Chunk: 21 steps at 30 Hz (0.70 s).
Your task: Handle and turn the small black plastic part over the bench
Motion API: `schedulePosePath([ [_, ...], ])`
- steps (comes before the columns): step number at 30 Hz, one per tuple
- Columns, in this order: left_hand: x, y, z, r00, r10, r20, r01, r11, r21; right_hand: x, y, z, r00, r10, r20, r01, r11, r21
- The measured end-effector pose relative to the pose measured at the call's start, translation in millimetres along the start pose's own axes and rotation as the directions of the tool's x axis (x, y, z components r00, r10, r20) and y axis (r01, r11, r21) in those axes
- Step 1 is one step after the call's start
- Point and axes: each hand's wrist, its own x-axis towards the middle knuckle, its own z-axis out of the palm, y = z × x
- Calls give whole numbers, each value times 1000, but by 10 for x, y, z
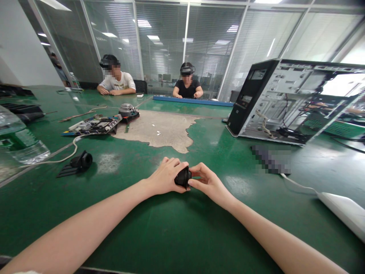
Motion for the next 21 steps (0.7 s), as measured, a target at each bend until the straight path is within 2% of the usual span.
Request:
schedulePosePath([
  [6,0,5,-13,1000,6,2,-6,1000,-10,39,26,-10,999,29,-31,-29,1000,-6],
  [14,1,-8,-3,1000,3,16,-3,1000,-21,6,51,-13,998,-10,54,9,1000,23],
  [21,8,12,-6,1000,-10,0,10,999,-42,42,45,13,1000,25,-14,-24,999,34],
])
